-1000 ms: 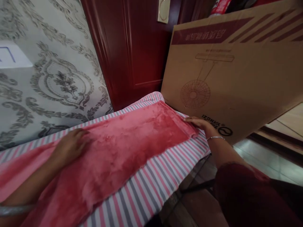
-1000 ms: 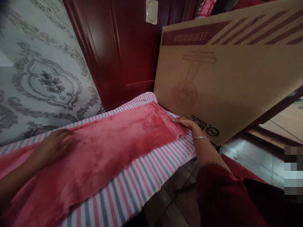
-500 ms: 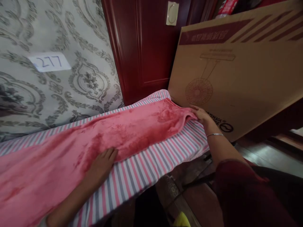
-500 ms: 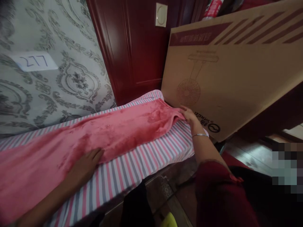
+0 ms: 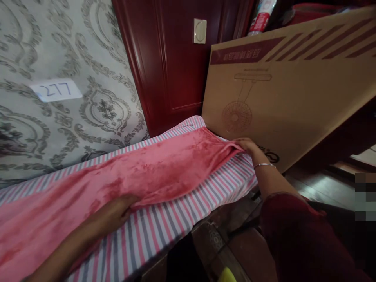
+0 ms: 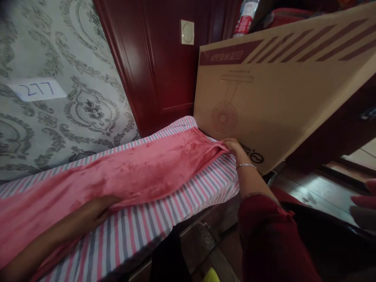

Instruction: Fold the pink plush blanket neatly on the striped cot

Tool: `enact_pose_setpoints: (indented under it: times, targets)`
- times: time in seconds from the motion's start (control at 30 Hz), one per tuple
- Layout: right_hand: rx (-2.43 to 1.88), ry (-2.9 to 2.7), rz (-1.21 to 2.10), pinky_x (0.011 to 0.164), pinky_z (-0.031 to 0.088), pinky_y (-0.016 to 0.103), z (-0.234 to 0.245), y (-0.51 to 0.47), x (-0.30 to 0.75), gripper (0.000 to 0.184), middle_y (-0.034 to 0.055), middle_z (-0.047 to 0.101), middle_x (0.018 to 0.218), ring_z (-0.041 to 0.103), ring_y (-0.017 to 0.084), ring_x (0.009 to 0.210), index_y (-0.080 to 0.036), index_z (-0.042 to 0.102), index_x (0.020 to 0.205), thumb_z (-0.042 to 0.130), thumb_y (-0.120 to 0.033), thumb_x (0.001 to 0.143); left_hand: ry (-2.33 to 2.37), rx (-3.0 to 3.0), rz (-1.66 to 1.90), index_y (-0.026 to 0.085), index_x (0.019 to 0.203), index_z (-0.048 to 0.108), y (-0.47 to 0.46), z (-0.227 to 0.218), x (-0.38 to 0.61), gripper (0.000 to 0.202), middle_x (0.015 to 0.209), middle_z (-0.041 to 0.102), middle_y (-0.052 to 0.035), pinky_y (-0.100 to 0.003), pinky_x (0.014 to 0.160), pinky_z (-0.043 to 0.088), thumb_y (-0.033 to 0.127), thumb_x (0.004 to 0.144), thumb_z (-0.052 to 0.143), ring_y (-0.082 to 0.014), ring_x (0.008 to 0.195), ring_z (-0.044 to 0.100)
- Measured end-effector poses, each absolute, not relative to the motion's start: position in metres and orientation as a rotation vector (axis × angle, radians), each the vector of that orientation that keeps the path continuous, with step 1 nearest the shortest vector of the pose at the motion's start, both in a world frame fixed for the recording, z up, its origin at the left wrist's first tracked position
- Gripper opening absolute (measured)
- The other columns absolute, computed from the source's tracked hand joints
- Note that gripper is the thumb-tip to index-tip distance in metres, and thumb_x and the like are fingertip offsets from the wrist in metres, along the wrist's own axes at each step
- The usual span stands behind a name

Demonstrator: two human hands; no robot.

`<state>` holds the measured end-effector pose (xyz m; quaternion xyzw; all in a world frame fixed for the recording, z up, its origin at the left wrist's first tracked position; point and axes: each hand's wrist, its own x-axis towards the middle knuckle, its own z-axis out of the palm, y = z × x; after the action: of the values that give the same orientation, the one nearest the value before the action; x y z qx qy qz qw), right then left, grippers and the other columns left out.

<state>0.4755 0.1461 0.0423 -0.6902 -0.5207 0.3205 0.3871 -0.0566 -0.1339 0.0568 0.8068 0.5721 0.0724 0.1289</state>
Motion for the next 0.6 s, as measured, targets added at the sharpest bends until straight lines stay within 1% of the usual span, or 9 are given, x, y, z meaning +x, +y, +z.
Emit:
enact_pose_setpoints:
  times: [0.07,0.13,0.2,0.27,0.37,0.43,0.47,0.53,0.6]
  targets:
    - [-1.826,-1.360,0.782,0.055,0.049,0.019,0.025,0.135,0.478,0.020,0.0018,0.068,0.065,0.060,0.013,0.059,-0.012,0.076,0.090,0.061,-0.011,0.077,1.663,2.412,0.082,0.021,0.117,0.071,-0.138,0.049,-0.043,0.048,0.122,0.072,-0.0111,-0.037,0.093,0.055,0.017,0.077,0.045,-0.0266,0.109,0.069]
    - [-1.899,-1.411,0.724,0.057,0.049,0.019,0.016,0.129,0.480,0.026,0.0022,0.069,0.069,0.062,0.014,0.063,-0.011,0.076,0.099,0.061,-0.013,0.078,1.685,2.456,-0.004,0.020,0.117,0.070,-0.143,0.045,-0.035,0.046,0.122,0.071,-0.0141,-0.040,0.092,0.055,0.017,0.080,0.044,-0.0283,0.108,0.069]
    - [-1.968,-1.460,0.651,0.060,0.049,0.020,0.013,0.126,0.481,0.029,0.0038,0.071,0.075,0.065,0.015,0.069,-0.010,0.076,0.105,0.062,-0.015,0.081,1.683,2.477,-0.039,0.019,0.114,0.070,-0.146,0.046,-0.032,0.039,0.119,0.070,-0.0148,-0.042,0.090,0.055,0.020,0.084,0.044,-0.0291,0.105,0.070]
    - [-2.029,-1.508,0.580,0.064,0.050,0.022,0.014,0.126,0.480,0.025,0.0067,0.073,0.082,0.067,0.017,0.074,-0.010,0.076,0.103,0.063,-0.020,0.084,1.686,2.480,-0.035,0.020,0.110,0.070,-0.146,0.047,-0.031,0.034,0.115,0.070,-0.0138,-0.042,0.089,0.055,0.022,0.087,0.045,-0.0286,0.102,0.070]
    - [-2.109,-1.576,0.522,0.067,0.051,0.025,0.018,0.123,0.476,0.021,0.0099,0.073,0.080,0.070,0.021,0.074,-0.011,0.077,0.092,0.067,-0.029,0.086,1.698,2.471,-0.017,0.020,0.106,0.070,-0.145,0.042,-0.034,0.032,0.111,0.070,-0.0127,-0.041,0.086,0.055,0.023,0.089,0.043,-0.0268,0.098,0.070]
    - [-2.150,-1.607,0.495,0.070,0.052,0.027,0.021,0.121,0.472,0.016,0.0121,0.073,0.078,0.071,0.023,0.076,-0.012,0.077,0.086,0.070,-0.027,0.084,1.688,2.495,0.011,0.021,0.107,0.071,-0.145,0.034,-0.039,0.032,0.111,0.071,-0.0119,-0.040,0.086,0.055,0.023,0.089,0.044,-0.0262,0.098,0.070]
    - [-2.161,-1.615,0.469,0.073,0.053,0.027,0.022,0.119,0.470,0.014,0.0141,0.074,0.081,0.072,0.025,0.081,-0.012,0.077,0.085,0.070,-0.024,0.082,1.686,2.515,0.044,0.021,0.109,0.070,-0.145,0.029,-0.041,0.033,0.112,0.071,-0.0117,-0.039,0.086,0.056,0.022,0.088,0.045,-0.0261,0.099,0.070]
    - [-2.155,-1.614,0.395,0.081,0.052,0.029,0.026,0.120,0.463,0.014,0.0184,0.075,0.095,0.071,0.027,0.096,-0.012,0.077,0.089,0.068,-0.019,0.082,1.684,2.550,0.152,0.022,0.112,0.070,-0.144,0.018,-0.047,0.033,0.113,0.072,-0.0104,-0.037,0.088,0.056,0.022,0.089,0.046,-0.0249,0.100,0.071]
    - [-2.116,-1.602,0.343,0.085,0.051,0.029,0.033,0.125,0.454,0.018,0.0189,0.074,0.105,0.069,0.027,0.103,-0.012,0.077,0.097,0.065,-0.017,0.084,1.679,2.556,0.288,0.025,0.106,0.071,-0.141,0.010,-0.052,0.030,0.109,0.074,-0.0068,-0.031,0.085,0.057,0.027,0.094,0.044,-0.0212,0.096,0.072]
